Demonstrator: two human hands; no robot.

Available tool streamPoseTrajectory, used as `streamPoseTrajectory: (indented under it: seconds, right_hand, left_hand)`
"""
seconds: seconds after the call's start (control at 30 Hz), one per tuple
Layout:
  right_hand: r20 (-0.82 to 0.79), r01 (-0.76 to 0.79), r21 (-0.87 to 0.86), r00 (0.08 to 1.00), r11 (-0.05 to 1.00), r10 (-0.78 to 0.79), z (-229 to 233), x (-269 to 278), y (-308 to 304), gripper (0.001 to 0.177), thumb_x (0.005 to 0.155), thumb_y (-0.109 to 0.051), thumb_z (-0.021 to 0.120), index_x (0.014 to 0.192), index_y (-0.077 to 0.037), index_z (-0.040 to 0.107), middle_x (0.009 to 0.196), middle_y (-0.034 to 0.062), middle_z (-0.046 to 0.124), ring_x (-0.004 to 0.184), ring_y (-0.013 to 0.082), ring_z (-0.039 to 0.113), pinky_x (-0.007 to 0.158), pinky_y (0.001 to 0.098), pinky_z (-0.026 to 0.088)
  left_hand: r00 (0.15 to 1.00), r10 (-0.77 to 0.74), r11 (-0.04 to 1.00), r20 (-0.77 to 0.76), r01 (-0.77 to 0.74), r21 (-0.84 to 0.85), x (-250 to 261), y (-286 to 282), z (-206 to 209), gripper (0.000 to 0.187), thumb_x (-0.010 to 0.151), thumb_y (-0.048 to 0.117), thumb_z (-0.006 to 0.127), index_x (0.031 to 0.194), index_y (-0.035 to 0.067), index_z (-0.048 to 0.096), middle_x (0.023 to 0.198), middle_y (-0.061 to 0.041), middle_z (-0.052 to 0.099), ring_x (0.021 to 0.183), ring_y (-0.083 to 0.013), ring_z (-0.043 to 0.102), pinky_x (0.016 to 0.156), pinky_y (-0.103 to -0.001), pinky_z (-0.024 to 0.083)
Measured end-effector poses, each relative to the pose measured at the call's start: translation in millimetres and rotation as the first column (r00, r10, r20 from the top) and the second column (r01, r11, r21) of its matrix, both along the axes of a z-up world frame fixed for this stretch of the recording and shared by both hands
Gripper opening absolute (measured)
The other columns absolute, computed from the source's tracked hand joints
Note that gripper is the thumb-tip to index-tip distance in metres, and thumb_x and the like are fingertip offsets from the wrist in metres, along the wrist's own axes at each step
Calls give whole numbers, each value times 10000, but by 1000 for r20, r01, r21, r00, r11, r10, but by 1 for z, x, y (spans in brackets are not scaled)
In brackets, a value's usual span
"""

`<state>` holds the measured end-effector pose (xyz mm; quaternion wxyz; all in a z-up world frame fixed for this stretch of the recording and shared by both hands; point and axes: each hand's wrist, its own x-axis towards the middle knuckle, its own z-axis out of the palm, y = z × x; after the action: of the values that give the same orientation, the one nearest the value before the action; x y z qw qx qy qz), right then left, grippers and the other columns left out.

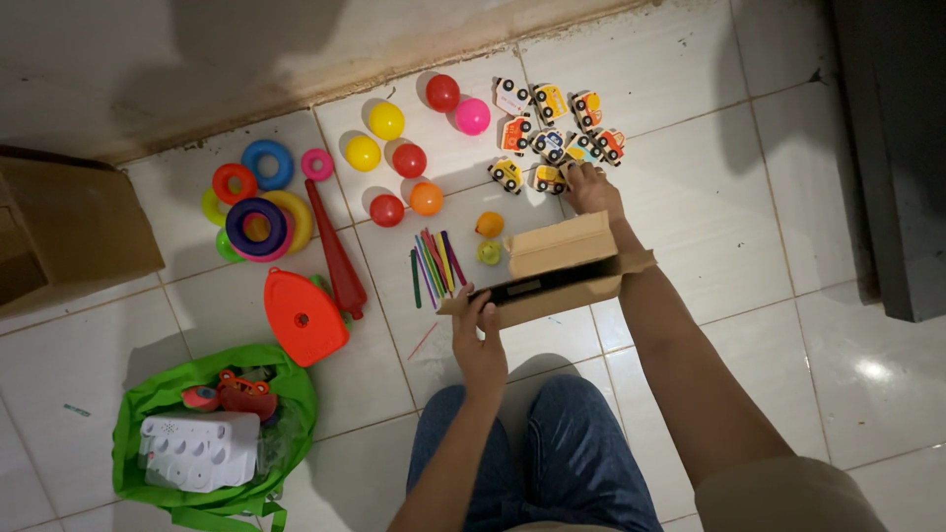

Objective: The person sits on the floor and organizes toys. They place small toy cars into a cardboard box and then put colored pencils into a small plastic bag.

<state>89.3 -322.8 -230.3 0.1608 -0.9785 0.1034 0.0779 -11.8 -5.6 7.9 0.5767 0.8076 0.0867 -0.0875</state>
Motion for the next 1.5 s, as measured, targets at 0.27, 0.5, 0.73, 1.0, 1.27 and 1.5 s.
streamPoseTrajectory:
  seconds: [0.27,0.5,0.73,1.0,1.27,1.5]
  right_hand:
    - [-55,268,171,963,948,-263,23,1,-7,420,867,-152,717,1257,-83,579,1012,226,730,945,447,692,811,521,551]
    - [-8,445,741,755,503,-655,104,-8,-17,314,881,-25,718,1161,-22,577,1037,120,710,866,188,720,684,307,601]
    - [231,3,823,912,569,-339,280,-79,12,322,949,112,664,1251,-1,652,1158,71,662,1024,134,661,878,282,575]
    - [338,-336,300,913,893,230,320,-106,120,334,847,66,665,1161,-44,694,1123,133,713,1033,341,680,900,425,550]
    - [366,-358,181,889,916,276,297,-116,127,322,816,41,685,1116,-60,740,1215,114,681,1126,333,640,953,430,540]
    - [347,-361,202,895,910,279,283,-116,116,290,805,17,731,1083,-61,758,1246,94,683,1146,311,637,976,403,533]
  left_hand:
    - [980,45,997,-193,-56,-51,10,-2,12,319,923,202,664,1205,53,680,1418,-120,585,1256,-269,617,829,-372,567]
    - [996,-50,994,72,42,101,8,2,5,319,950,182,717,1237,43,692,1398,-187,604,1305,-333,584,1042,-374,479]
    - [1000,-21,997,17,22,-68,9,1,-3,355,945,176,717,1264,32,657,1366,-169,582,1075,-266,680,874,-343,562]
    - [999,-51,998,-18,51,-23,7,0,-6,372,957,184,690,1296,36,653,1352,-151,615,872,-195,722,797,-321,559]
    - [988,-146,983,-39,150,110,13,8,-6,364,966,262,708,1292,106,662,1289,-163,647,1011,-269,738,882,-368,551]
    - [805,-514,727,296,226,648,31,21,19,525,843,282,787,1334,155,650,1560,-133,364,1474,-340,295,1161,-640,295]
